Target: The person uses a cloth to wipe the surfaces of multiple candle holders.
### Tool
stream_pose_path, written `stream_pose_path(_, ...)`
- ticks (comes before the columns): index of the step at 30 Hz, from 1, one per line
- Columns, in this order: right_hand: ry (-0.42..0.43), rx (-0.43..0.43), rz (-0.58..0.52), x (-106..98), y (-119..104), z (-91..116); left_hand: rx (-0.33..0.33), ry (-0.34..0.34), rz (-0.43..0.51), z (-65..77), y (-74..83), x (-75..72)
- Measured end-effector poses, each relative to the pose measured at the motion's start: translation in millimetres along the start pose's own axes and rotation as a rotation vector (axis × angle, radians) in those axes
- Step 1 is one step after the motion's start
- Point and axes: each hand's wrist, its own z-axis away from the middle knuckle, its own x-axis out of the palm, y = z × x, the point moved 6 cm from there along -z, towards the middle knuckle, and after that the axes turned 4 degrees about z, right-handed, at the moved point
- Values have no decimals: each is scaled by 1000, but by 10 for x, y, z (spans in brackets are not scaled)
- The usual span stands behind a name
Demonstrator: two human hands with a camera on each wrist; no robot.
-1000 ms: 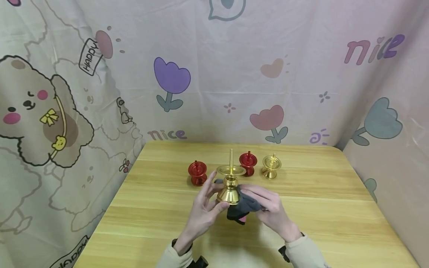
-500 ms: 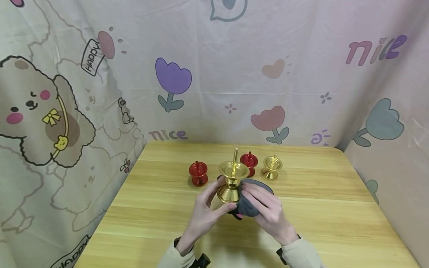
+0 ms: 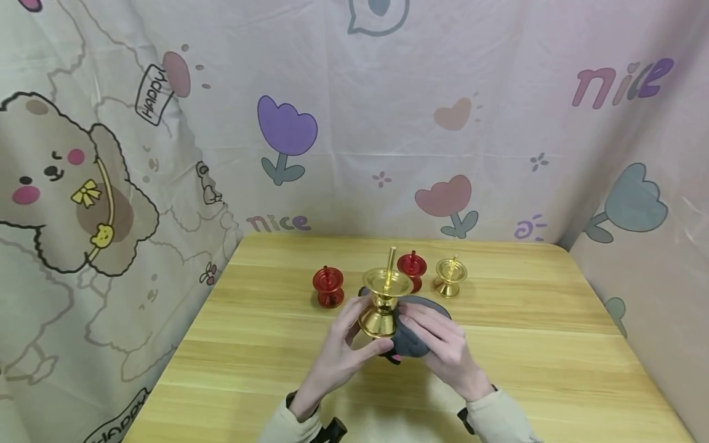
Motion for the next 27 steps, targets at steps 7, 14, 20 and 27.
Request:
stream_pose_path(7, -2, -36, 71, 18, -38, 3, 54, 27, -8, 9, -28, -27)
stream_pose_path(14, 50, 112, -75, -2, 97, 82, 103, -33, -3, 1, -48, -27)
stream_pose_path(20, 39, 64, 7, -10, 63, 56, 11, -32, -21, 1, -61, 22)
stream_pose_path(27, -21, -27, 74, 23, -67, -4, 33, 33, -47, 16, -36, -14)
